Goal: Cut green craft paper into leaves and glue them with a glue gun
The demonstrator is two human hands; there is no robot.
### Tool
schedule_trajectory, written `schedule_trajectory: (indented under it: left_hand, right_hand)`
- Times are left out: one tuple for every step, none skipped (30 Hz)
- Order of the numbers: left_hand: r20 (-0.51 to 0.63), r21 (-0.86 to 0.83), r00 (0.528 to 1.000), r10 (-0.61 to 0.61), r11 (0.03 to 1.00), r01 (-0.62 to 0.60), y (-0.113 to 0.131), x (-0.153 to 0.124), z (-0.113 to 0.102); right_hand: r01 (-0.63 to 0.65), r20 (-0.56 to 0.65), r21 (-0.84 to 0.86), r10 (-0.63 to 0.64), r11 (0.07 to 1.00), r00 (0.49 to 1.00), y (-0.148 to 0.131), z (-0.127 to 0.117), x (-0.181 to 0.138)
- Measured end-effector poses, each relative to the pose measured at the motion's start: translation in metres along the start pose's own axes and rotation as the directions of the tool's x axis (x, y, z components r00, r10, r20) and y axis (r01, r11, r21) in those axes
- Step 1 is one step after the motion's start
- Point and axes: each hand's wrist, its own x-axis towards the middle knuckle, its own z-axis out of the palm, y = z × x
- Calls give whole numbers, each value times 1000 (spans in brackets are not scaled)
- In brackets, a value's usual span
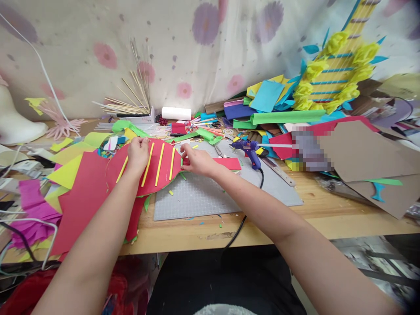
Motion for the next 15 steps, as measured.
schedule_trajectory:
  left_hand:
    - [-15,25,1000,-2,1000,2,1,-1,0]
    - [-23,48,1000,-1,999,3,1,-2,1]
    - [-25,65,1000,2,998,0,1,-3,1]
    - [-15,72,1000,9,997,-8,1,-3,1]
    - [-6,74,1000,15,997,-14,0,-3,1]
    - [1,75,1000,17,997,-17,-1,-2,2]
    - [6,77,1000,16,997,-17,-2,-1,2]
    - [10,82,1000,13,997,-13,-3,-1,2]
    - [11,89,1000,9,996,-10,-4,0,2]
    - [12,95,1000,6,995,-7,-4,0,1]
    - [14,101,1000,5,995,-6,-4,-1,1]
    - [20,107,1000,5,994,-7,-3,-2,1]
    - [30,113,1000,4,994,-8,-2,-3,1]
    - [45,120,999,2,993,-8,0,-5,1]
    - [65,128,998,-2,992,-7,1,-7,2]
  right_hand:
    - [-1,1,-2,1,1000,1000,0,0,0]
    - [-1,3,-5,1,1000,1000,-1,0,0]
    - [-1,5,-9,2,1000,1000,-1,-1,0]
    - [-1,9,-15,2,1000,1000,-2,-1,0]
    - [-2,12,-22,2,1000,1000,-2,-2,0]
    - [-3,16,-31,4,1000,1000,-2,-2,0]
    - [-4,19,-39,5,999,1000,-3,-2,0]
    - [-5,22,-46,6,999,1000,-3,-2,0]
    - [-6,25,-50,8,999,1000,-3,-2,0]
    - [-8,27,-53,9,999,1000,-2,-1,0]
    - [-10,28,-53,11,999,1000,-2,-1,1]
    - [-12,29,-51,13,999,999,-2,0,1]
    - [-15,27,-46,17,999,999,-2,1,2]
    - [-20,24,-34,21,999,999,-2,1,2]
    - [-24,21,-18,24,1000,999,-3,1,2]
